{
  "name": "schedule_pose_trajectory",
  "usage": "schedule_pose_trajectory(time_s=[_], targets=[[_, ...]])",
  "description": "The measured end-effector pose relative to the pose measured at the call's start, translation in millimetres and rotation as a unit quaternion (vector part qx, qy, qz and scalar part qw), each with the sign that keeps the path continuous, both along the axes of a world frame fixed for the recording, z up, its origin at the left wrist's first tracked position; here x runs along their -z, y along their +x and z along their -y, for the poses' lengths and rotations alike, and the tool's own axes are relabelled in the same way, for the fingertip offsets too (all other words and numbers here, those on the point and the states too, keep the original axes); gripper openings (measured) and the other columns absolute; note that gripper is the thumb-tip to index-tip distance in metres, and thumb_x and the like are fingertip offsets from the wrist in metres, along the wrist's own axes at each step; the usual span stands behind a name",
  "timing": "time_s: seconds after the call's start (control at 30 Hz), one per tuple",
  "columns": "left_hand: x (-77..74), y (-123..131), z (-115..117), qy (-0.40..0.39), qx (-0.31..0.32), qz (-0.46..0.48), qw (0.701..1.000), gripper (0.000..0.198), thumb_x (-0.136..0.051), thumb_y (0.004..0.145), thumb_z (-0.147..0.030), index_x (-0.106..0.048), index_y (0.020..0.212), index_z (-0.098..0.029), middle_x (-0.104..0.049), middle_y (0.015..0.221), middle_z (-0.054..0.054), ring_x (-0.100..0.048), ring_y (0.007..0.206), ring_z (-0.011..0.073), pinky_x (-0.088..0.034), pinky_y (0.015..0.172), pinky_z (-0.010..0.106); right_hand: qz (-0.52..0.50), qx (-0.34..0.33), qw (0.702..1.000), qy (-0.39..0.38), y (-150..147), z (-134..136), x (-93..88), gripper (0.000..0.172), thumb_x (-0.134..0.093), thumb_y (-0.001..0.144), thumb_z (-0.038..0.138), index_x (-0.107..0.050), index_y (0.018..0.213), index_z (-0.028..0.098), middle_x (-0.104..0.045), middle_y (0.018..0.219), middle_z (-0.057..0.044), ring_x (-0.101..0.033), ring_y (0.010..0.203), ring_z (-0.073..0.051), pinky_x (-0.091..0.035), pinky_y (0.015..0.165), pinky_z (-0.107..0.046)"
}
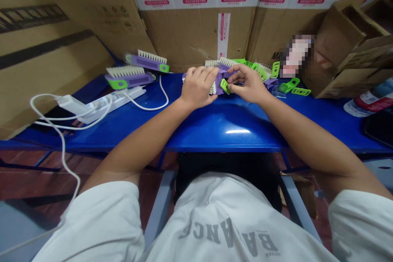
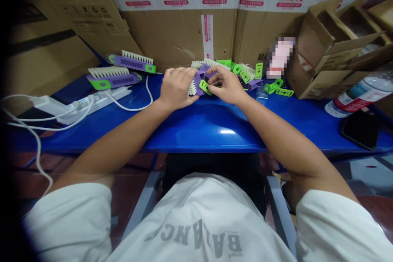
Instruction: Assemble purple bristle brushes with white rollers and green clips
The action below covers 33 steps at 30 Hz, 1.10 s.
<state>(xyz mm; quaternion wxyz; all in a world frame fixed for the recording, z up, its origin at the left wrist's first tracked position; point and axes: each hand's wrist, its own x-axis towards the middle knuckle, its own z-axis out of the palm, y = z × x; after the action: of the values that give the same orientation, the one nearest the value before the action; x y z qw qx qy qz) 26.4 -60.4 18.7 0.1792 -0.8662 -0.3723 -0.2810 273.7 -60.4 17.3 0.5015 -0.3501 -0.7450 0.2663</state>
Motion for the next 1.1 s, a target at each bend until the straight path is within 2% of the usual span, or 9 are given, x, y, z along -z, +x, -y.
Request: schedule_pose_trajectory(time_s=[0.13,0.23,0.3,0.43,0.63,0.77,0.93,1.1], targets=[[0.2,-0.2,-0.4,0.004,-0.005,-0.004,1.0,0.084,-0.081,0.089,-0.037,-0.054,0.166,-0.019,-0.068,0.161,0.02,-0.062,0.145,0.045,-0.047,0.123,0.06,0.016,-0.012,1.0,0.003,1.0,2.0,-1.0,0.064,-0.106,0.066,0.047,-0.072,0.117,0.029,-0.076,0.094,-0.001,-0.078,0.092,-0.025,-0.072,0.092,-0.046],[0.3,0.1,-0.6,0.003,-0.011,-0.009,1.0,0.083,-0.08,0.089,-0.037,-0.055,0.166,-0.017,-0.068,0.16,0.021,-0.062,0.145,0.0455,-0.047,0.122,0.061,0.039,-0.008,0.999,0.008,1.2,2.5,-0.6,0.07,-0.109,0.059,0.048,-0.074,0.116,0.028,-0.078,0.097,-0.002,-0.077,0.094,-0.027,-0.072,0.087,-0.044],[0.6,0.1,-1.0,0.004,-0.011,-0.009,1.0,0.083,-0.079,0.089,-0.037,-0.055,0.165,-0.017,-0.068,0.16,0.022,-0.063,0.144,0.0456,-0.047,0.121,0.061,0.051,-0.002,0.999,0.012,1.0,2.6,-0.4,0.064,-0.107,0.062,0.047,-0.076,0.113,0.025,-0.08,0.098,-0.003,-0.077,0.094,-0.026,-0.071,0.087,-0.044],[2.1,-0.6,-2.9,0.01,-0.008,-0.002,1.0,0.081,-0.079,0.089,-0.036,-0.056,0.164,-0.019,-0.069,0.159,0.02,-0.063,0.142,0.0444,-0.048,0.12,0.061,0.07,0.003,0.997,0.021,0.7,3.0,-1.1,0.043,-0.099,0.071,0.041,-0.081,0.105,0.022,-0.083,0.101,-0.006,-0.078,0.095,-0.026,-0.07,0.097,-0.046],[2.1,-1.0,-3.0,0.001,-0.008,0.0,1.0,0.08,-0.078,0.09,-0.039,-0.055,0.165,-0.02,-0.069,0.159,0.021,-0.064,0.143,0.0447,-0.047,0.121,0.061,0.091,0.03,0.995,0.033,2.9,5.5,-3.8,0.031,-0.092,0.074,0.031,-0.085,0.102,0.022,-0.086,0.101,-0.006,-0.082,0.097,-0.028,-0.07,0.099,-0.048],[0.6,-1.1,-1.7,-0.009,-0.008,0.001,1.0,0.082,-0.079,0.089,-0.036,-0.054,0.165,-0.019,-0.068,0.16,0.022,-0.063,0.145,0.0463,-0.046,0.122,0.062,0.085,0.047,0.994,0.04,3.7,7.0,-6.2,0.029,-0.09,0.072,0.027,-0.086,0.1,0.021,-0.085,0.096,-0.005,-0.082,0.093,-0.028,-0.071,0.094,-0.046],[0.9,-1.5,-2.6,-0.001,-0.006,0.008,1.0,0.081,-0.079,0.09,-0.037,-0.054,0.165,-0.021,-0.069,0.159,0.021,-0.063,0.144,0.046,-0.047,0.121,0.062,0.041,0.036,0.998,0.0,2.5,3.9,-5.6,0.028,-0.093,0.071,0.028,-0.083,0.096,0.021,-0.082,0.086,-0.004,-0.079,0.082,-0.024,-0.071,0.084,-0.042],[1.2,-0.6,-2.0,0.003,-0.007,0.002,1.0,0.08,-0.079,0.091,-0.038,-0.054,0.165,-0.02,-0.069,0.159,0.021,-0.064,0.143,0.0452,-0.047,0.121,0.061,0.015,0.036,0.999,-0.009,2.0,-1.7,-2.7,0.031,-0.096,0.069,0.03,-0.083,0.095,0.02,-0.081,0.087,-0.004,-0.078,0.081,-0.022,-0.071,0.083,-0.04]])
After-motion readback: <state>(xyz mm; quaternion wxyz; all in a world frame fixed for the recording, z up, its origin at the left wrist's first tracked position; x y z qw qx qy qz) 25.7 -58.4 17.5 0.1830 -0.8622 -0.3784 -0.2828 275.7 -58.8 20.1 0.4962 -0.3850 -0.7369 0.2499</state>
